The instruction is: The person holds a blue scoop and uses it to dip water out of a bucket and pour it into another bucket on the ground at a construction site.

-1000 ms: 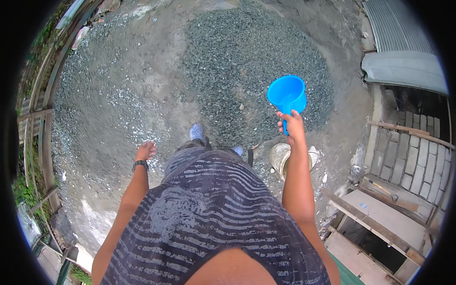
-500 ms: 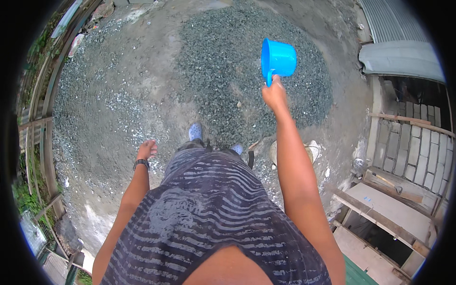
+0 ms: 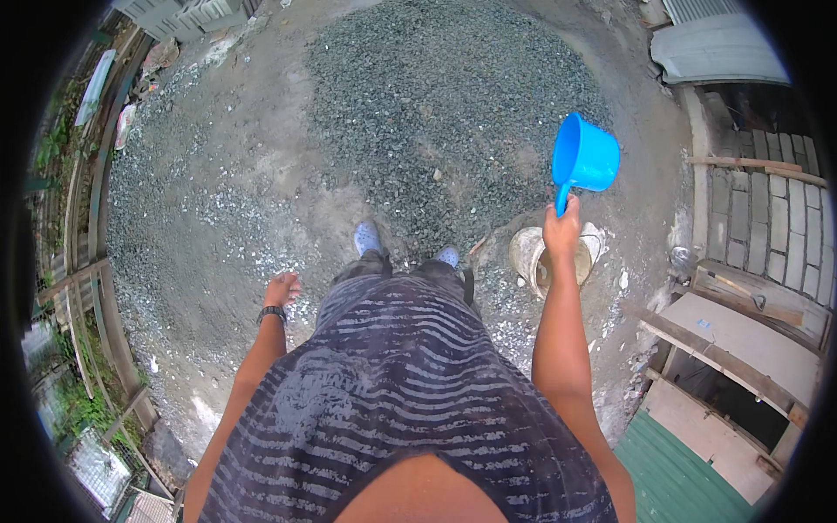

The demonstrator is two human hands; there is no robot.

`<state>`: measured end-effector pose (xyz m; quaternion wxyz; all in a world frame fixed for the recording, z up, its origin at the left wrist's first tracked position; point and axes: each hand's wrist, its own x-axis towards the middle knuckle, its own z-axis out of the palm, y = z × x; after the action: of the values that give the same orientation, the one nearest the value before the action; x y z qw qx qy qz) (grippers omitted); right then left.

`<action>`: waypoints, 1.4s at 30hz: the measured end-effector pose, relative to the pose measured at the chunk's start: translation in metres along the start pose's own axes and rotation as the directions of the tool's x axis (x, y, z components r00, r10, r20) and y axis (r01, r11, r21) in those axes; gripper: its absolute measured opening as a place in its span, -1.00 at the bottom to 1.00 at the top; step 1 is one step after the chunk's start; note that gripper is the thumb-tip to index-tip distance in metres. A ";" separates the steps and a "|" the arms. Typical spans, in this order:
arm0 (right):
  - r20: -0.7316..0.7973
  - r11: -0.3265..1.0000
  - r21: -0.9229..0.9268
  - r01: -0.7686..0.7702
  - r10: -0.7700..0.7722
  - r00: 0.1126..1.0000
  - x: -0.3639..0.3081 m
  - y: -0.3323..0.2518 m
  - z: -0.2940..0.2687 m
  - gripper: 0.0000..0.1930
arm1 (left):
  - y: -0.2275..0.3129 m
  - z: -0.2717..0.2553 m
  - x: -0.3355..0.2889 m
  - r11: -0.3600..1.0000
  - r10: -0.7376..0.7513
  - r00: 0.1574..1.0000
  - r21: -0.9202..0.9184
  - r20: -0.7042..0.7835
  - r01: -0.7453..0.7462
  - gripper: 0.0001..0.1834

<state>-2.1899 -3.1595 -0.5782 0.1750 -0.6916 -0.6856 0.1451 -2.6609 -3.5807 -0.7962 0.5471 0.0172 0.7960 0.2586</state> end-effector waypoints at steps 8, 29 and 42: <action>0.183 0.623 0.286 -0.728 0.710 0.679 -0.073 0.243 -0.081 -0.68 | 0.090 0.043 0.007 0.967 0.111 0.990 0.222 0.090 -0.128 -0.55; 0.538 0.628 -0.460 -0.628 0.759 0.366 0.011 0.539 0.108 -0.61 | 0.283 0.320 -0.217 0.428 0.286 0.929 0.837 0.234 -0.342 -0.55; 0.535 0.659 -0.072 -0.749 0.659 0.528 0.004 0.660 0.170 -0.51 | 0.320 0.375 -0.203 0.308 0.254 0.928 0.888 0.271 -0.343 -0.57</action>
<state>-1.6727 -3.1471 -1.0219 -0.0328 -0.8256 -0.3516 0.4401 -2.3308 -3.2197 -0.5839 0.4159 0.4769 0.7624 -0.1353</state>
